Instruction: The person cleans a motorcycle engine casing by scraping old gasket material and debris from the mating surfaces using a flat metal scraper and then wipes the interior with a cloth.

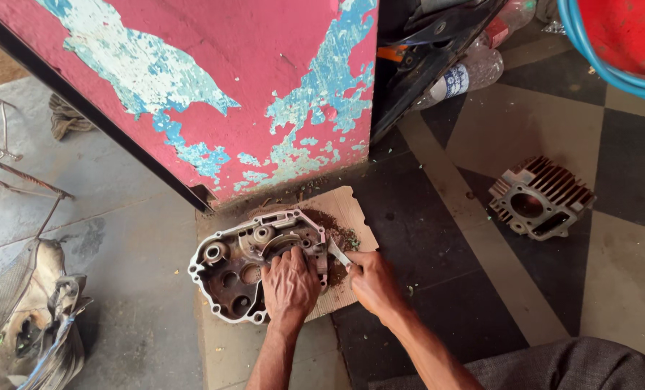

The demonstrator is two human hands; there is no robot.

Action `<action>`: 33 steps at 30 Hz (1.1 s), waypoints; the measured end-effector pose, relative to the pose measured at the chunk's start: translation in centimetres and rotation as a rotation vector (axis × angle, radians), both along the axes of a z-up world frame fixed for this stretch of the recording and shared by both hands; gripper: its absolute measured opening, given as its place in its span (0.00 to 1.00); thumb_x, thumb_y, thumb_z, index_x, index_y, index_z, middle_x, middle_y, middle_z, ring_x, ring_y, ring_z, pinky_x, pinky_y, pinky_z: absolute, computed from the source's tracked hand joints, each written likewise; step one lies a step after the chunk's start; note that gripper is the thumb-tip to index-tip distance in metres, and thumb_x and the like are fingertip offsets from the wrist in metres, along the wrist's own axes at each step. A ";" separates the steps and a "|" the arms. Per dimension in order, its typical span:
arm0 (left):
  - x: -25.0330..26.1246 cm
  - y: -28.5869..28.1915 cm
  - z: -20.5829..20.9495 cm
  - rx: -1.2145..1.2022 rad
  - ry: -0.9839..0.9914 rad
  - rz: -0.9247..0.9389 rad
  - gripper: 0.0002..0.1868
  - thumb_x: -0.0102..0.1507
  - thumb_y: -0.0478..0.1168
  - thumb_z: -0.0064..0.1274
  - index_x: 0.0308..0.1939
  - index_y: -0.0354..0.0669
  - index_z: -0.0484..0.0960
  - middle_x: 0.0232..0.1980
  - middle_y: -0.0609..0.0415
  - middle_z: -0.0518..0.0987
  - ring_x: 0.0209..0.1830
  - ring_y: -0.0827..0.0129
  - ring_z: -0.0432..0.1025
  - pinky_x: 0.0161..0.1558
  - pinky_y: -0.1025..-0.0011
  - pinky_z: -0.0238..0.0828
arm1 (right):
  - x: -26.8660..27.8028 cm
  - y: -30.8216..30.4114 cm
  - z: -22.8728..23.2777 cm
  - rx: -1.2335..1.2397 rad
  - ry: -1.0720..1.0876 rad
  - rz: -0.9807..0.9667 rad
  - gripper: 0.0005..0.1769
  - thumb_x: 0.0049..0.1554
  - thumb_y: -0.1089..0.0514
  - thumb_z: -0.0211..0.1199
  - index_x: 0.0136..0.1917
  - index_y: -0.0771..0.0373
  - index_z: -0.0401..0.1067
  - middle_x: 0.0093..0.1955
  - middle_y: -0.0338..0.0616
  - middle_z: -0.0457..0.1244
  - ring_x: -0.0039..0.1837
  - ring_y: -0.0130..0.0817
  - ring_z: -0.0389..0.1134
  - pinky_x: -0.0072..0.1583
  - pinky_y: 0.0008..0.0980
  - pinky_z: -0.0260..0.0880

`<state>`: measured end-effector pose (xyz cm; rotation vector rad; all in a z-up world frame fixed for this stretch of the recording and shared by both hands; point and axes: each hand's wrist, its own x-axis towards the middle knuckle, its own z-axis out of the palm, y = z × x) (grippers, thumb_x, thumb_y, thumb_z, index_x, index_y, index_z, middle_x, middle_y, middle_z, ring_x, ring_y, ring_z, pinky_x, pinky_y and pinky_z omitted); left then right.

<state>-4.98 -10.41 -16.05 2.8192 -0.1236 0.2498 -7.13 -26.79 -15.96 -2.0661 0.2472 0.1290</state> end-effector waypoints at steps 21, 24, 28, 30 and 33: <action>-0.2 0.5 -0.4 -0.019 -0.057 -0.021 0.10 0.63 0.46 0.51 0.36 0.43 0.75 0.36 0.47 0.80 0.42 0.51 0.74 0.46 0.49 0.65 | 0.1 0.1 1.5 -0.110 0.049 0.035 0.13 0.61 0.61 0.55 0.54 0.62 0.79 0.34 0.59 0.68 0.34 0.44 0.69 0.41 0.44 0.65; -0.1 0.5 -0.6 -0.023 -0.013 -0.009 0.11 0.64 0.46 0.51 0.36 0.42 0.75 0.35 0.47 0.80 0.42 0.51 0.74 0.47 0.49 0.65 | 0.1 0.4 -0.3 -0.076 0.009 0.053 0.12 0.59 0.61 0.56 0.51 0.60 0.80 0.36 0.54 0.70 0.36 0.40 0.71 0.40 0.43 0.66; -0.2 0.8 -0.8 -0.049 -0.090 -0.030 0.10 0.63 0.46 0.51 0.36 0.43 0.75 0.36 0.46 0.80 0.42 0.51 0.74 0.46 0.49 0.64 | -0.2 0.4 -1.7 -0.139 -0.105 0.051 0.11 0.58 0.62 0.58 0.49 0.64 0.80 0.32 0.58 0.67 0.34 0.40 0.69 0.38 0.42 0.64; -0.1 0.8 -0.7 -0.036 -0.042 -0.025 0.10 0.64 0.45 0.51 0.36 0.42 0.75 0.37 0.45 0.80 0.42 0.50 0.73 0.46 0.49 0.64 | -0.3 -0.1 -1.3 -0.145 -0.043 -0.009 0.14 0.59 0.64 0.55 0.51 0.62 0.80 0.30 0.58 0.67 0.30 0.38 0.69 0.36 0.42 0.62; -0.2 1.0 -0.4 -0.008 0.003 -0.032 0.09 0.64 0.44 0.49 0.36 0.42 0.75 0.36 0.46 0.79 0.43 0.51 0.73 0.47 0.49 0.64 | 0.0 0.2 -0.7 -0.147 -0.024 0.015 0.15 0.59 0.63 0.56 0.54 0.60 0.80 0.29 0.56 0.68 0.29 0.40 0.65 0.34 0.43 0.60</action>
